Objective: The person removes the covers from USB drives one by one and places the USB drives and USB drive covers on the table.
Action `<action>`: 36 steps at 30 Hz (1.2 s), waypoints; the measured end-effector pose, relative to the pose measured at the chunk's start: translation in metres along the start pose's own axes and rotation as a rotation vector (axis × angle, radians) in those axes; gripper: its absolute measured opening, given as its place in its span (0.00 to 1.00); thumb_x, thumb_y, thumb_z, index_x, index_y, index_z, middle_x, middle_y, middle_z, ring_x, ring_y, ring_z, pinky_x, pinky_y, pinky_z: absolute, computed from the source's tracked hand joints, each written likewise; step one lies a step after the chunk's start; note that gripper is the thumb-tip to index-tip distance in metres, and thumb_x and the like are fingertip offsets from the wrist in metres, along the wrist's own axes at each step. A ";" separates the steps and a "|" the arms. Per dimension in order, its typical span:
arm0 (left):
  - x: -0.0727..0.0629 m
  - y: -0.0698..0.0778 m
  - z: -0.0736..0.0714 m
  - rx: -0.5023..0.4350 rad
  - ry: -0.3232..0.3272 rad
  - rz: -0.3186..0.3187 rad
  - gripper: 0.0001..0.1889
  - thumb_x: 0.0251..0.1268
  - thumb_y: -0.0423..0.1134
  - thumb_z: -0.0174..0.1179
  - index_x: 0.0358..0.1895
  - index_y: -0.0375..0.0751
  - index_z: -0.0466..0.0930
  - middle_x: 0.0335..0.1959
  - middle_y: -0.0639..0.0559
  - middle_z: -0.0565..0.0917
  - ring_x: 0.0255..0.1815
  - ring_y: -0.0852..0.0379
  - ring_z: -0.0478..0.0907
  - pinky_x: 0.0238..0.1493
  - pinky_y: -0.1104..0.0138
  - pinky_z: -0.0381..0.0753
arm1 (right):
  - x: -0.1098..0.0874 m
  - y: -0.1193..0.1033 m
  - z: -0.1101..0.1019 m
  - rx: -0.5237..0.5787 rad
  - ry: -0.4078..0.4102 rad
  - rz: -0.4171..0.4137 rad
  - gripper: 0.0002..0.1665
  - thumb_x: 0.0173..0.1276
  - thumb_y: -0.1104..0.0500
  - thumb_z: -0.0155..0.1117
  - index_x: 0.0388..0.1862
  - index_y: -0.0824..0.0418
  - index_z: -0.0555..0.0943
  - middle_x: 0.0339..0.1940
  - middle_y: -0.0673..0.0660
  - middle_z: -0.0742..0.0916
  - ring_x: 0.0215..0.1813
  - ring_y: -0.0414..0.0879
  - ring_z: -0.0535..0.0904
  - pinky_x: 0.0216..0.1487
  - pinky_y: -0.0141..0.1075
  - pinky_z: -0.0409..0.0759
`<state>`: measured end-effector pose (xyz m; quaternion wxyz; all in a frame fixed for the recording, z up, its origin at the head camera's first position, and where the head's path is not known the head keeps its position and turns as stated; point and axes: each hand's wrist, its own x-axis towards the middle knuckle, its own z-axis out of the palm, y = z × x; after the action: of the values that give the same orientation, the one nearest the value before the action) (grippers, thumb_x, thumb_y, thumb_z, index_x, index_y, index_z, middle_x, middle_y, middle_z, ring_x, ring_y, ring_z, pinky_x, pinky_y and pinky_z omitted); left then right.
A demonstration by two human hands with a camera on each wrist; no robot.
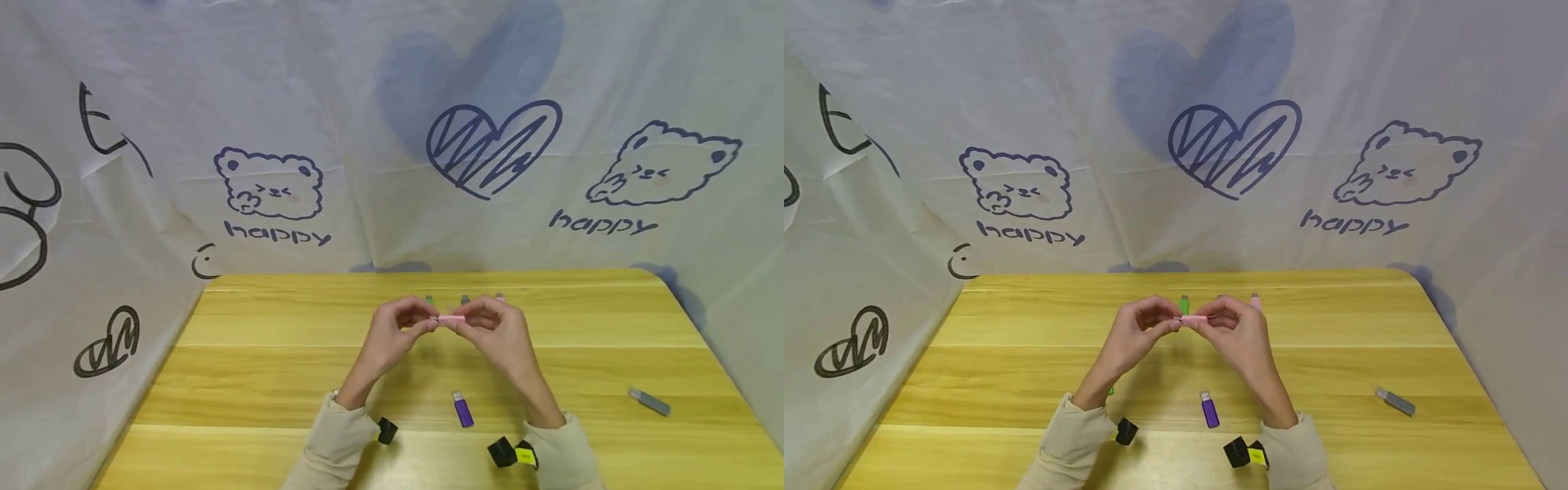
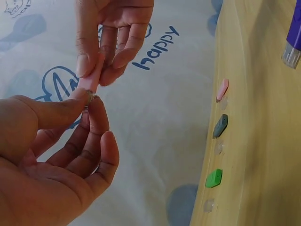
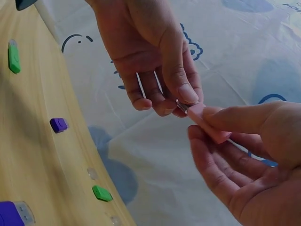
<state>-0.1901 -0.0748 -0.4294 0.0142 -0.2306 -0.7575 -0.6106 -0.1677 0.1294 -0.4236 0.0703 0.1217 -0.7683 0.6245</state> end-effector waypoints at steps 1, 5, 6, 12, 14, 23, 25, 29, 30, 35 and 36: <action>0.000 0.000 0.000 0.017 0.005 0.005 0.04 0.68 0.27 0.67 0.43 0.32 0.86 0.39 0.42 0.88 0.42 0.49 0.88 0.46 0.63 0.87 | 0.000 0.000 0.000 -0.023 -0.008 -0.004 0.09 0.66 0.64 0.75 0.42 0.67 0.86 0.41 0.61 0.90 0.43 0.49 0.90 0.52 0.38 0.85; 0.000 0.002 0.002 0.094 0.020 0.016 0.03 0.67 0.28 0.68 0.41 0.36 0.88 0.38 0.47 0.89 0.39 0.55 0.88 0.44 0.65 0.87 | 0.000 -0.001 0.000 -0.125 -0.035 -0.039 0.08 0.66 0.62 0.75 0.42 0.63 0.88 0.39 0.57 0.91 0.42 0.51 0.90 0.80 0.51 0.54; -0.001 0.003 0.002 0.114 0.023 0.018 0.03 0.67 0.29 0.68 0.41 0.37 0.88 0.38 0.48 0.89 0.39 0.56 0.88 0.44 0.65 0.87 | 0.000 -0.001 -0.001 -0.147 -0.038 -0.048 0.08 0.66 0.61 0.75 0.42 0.62 0.88 0.39 0.57 0.91 0.42 0.51 0.90 0.81 0.54 0.46; -0.002 0.005 0.002 0.190 0.043 0.031 0.03 0.66 0.30 0.69 0.40 0.39 0.89 0.37 0.51 0.89 0.36 0.59 0.87 0.41 0.67 0.86 | 0.001 -0.002 -0.001 -0.176 -0.068 -0.062 0.06 0.67 0.60 0.75 0.41 0.60 0.89 0.37 0.54 0.91 0.38 0.48 0.90 0.77 0.59 0.53; -0.003 0.006 0.001 0.202 0.046 0.037 0.03 0.67 0.31 0.69 0.40 0.40 0.89 0.37 0.52 0.90 0.36 0.59 0.87 0.41 0.68 0.86 | 0.001 -0.004 -0.001 -0.174 -0.080 -0.061 0.06 0.67 0.60 0.74 0.41 0.60 0.89 0.37 0.54 0.91 0.37 0.46 0.90 0.74 0.59 0.61; -0.006 0.008 -0.001 0.205 0.050 0.034 0.03 0.66 0.31 0.69 0.40 0.40 0.90 0.36 0.52 0.90 0.36 0.60 0.87 0.41 0.68 0.86 | 0.002 -0.006 0.001 -0.171 -0.108 -0.033 0.07 0.69 0.59 0.73 0.42 0.61 0.89 0.40 0.55 0.91 0.39 0.46 0.89 0.44 0.41 0.87; -0.006 0.008 0.000 0.203 0.050 0.031 0.03 0.66 0.31 0.70 0.40 0.40 0.90 0.36 0.53 0.90 0.36 0.60 0.87 0.40 0.68 0.86 | 0.001 -0.006 0.000 -0.166 -0.111 -0.031 0.07 0.69 0.60 0.73 0.42 0.62 0.89 0.40 0.55 0.91 0.39 0.46 0.89 0.43 0.39 0.87; -0.006 0.008 0.000 0.202 0.055 0.028 0.02 0.66 0.31 0.70 0.39 0.40 0.90 0.35 0.53 0.90 0.35 0.61 0.87 0.40 0.68 0.86 | 0.001 -0.005 -0.003 -0.167 -0.118 -0.034 0.06 0.68 0.61 0.73 0.42 0.62 0.89 0.39 0.55 0.91 0.38 0.45 0.90 0.44 0.37 0.87; -0.006 0.008 0.001 0.202 0.056 0.027 0.02 0.66 0.31 0.70 0.39 0.40 0.90 0.35 0.53 0.90 0.35 0.61 0.87 0.40 0.68 0.86 | 0.001 -0.005 -0.003 -0.165 -0.122 -0.028 0.06 0.68 0.61 0.74 0.42 0.62 0.89 0.38 0.54 0.91 0.38 0.44 0.90 0.45 0.37 0.87; -0.006 0.010 0.000 0.215 0.055 0.032 0.02 0.66 0.32 0.70 0.38 0.41 0.91 0.34 0.54 0.90 0.34 0.62 0.87 0.39 0.67 0.86 | 0.002 -0.006 -0.006 -0.157 -0.138 -0.004 0.06 0.68 0.60 0.74 0.41 0.60 0.89 0.38 0.52 0.91 0.38 0.43 0.89 0.44 0.34 0.86; -0.005 0.010 0.001 0.218 0.054 0.036 0.02 0.66 0.32 0.70 0.38 0.41 0.91 0.34 0.54 0.90 0.34 0.62 0.87 0.39 0.67 0.86 | 0.002 -0.006 -0.006 -0.154 -0.137 -0.003 0.05 0.68 0.61 0.74 0.41 0.60 0.89 0.38 0.53 0.91 0.39 0.43 0.89 0.44 0.34 0.86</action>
<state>-0.1814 -0.0747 -0.4220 0.0705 -0.2245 -0.8145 -0.5303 -0.1679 0.1342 -0.4160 0.0278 0.1594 -0.8168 0.5538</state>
